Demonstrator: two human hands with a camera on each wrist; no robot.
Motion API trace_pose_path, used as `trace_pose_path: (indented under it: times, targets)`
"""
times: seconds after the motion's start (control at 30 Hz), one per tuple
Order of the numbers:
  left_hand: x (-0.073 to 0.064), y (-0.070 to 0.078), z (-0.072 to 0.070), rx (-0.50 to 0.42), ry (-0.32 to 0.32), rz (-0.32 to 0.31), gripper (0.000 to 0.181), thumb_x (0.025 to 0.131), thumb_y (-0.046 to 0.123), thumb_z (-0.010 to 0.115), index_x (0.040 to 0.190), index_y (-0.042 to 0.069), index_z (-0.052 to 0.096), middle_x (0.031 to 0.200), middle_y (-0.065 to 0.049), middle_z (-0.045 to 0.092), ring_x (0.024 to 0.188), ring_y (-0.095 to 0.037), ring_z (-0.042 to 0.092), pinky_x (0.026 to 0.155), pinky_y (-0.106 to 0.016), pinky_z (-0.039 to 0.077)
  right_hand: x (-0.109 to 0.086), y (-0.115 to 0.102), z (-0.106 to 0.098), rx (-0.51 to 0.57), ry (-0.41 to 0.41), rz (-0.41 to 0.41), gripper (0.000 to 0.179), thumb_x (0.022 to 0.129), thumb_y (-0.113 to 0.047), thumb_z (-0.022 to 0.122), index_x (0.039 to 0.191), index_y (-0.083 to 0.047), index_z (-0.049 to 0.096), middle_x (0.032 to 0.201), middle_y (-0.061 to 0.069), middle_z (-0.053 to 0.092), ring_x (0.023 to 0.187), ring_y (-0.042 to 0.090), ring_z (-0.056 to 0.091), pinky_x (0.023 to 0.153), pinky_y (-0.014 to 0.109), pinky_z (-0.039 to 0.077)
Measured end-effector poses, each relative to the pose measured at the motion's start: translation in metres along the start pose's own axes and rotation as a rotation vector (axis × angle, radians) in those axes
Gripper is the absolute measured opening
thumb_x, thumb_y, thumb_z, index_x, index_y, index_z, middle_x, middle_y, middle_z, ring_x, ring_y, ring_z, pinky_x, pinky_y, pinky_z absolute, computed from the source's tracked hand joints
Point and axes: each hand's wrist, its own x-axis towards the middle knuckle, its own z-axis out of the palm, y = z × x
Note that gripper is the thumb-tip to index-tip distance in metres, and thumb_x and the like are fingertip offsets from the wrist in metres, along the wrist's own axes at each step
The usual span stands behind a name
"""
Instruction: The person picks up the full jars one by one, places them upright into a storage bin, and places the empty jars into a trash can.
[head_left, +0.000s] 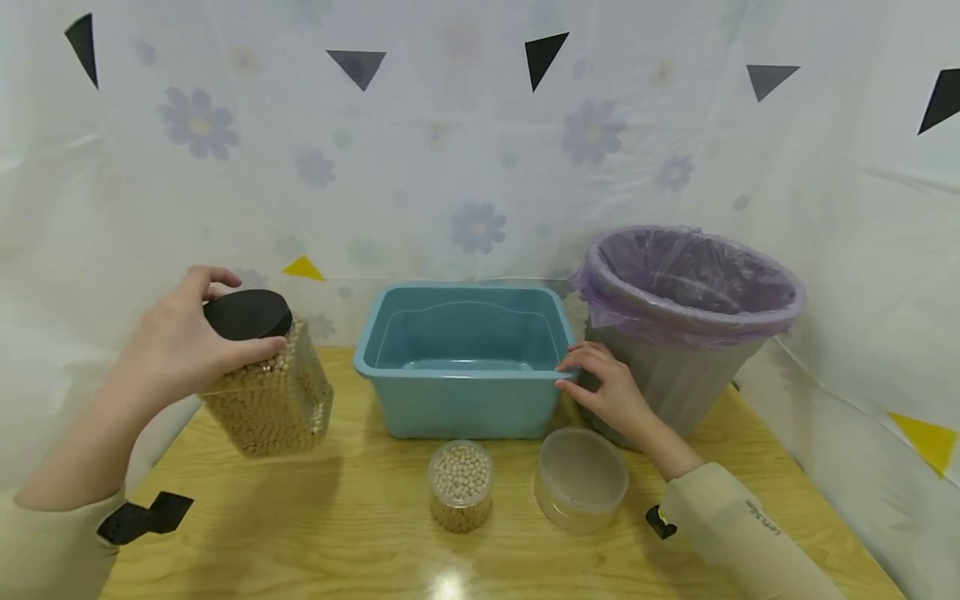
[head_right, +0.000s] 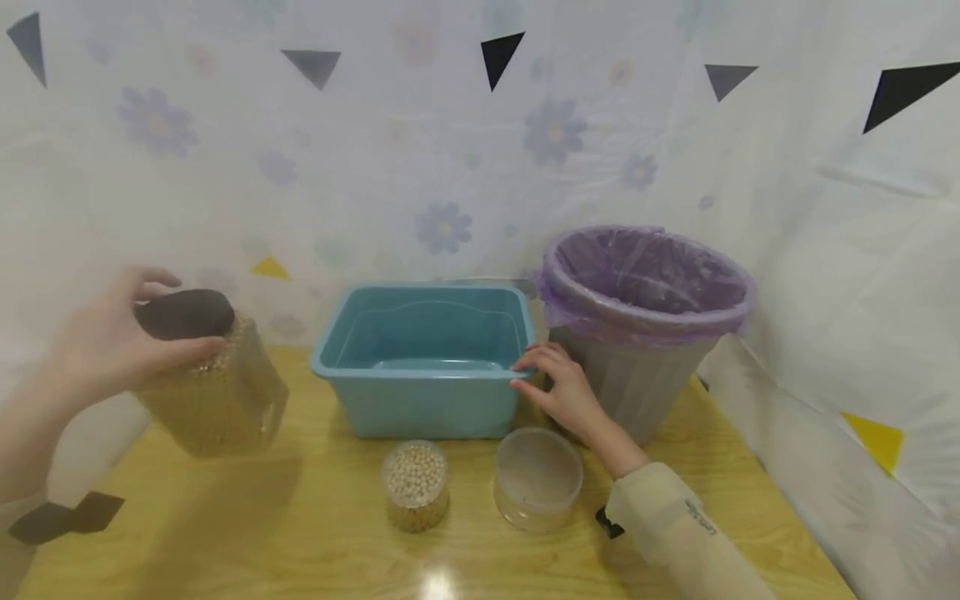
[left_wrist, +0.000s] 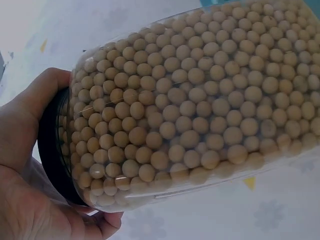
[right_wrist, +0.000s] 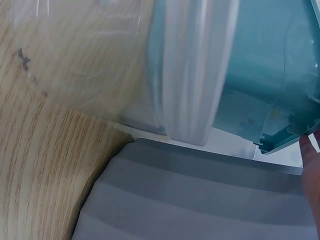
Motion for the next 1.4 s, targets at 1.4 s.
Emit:
trace_pose_path:
  times: [1.4]
  targets:
    - [0.119,0.045,0.155,-0.291,-0.071,0.192,0.083,0.072,0.045,0.079,0.138,0.01,0.042,0.136,-0.017,0.045,0.117,-0.035,0.047,0.093,-0.052,0.043,-0.005,-0.004,0.005,0.011,0.024,-0.009,0.025,0.071,-0.009,0.081,0.093,-0.014,0.068,0.099,0.009,0.067,0.11,0.026,0.054,0.099,0.023,0.039]
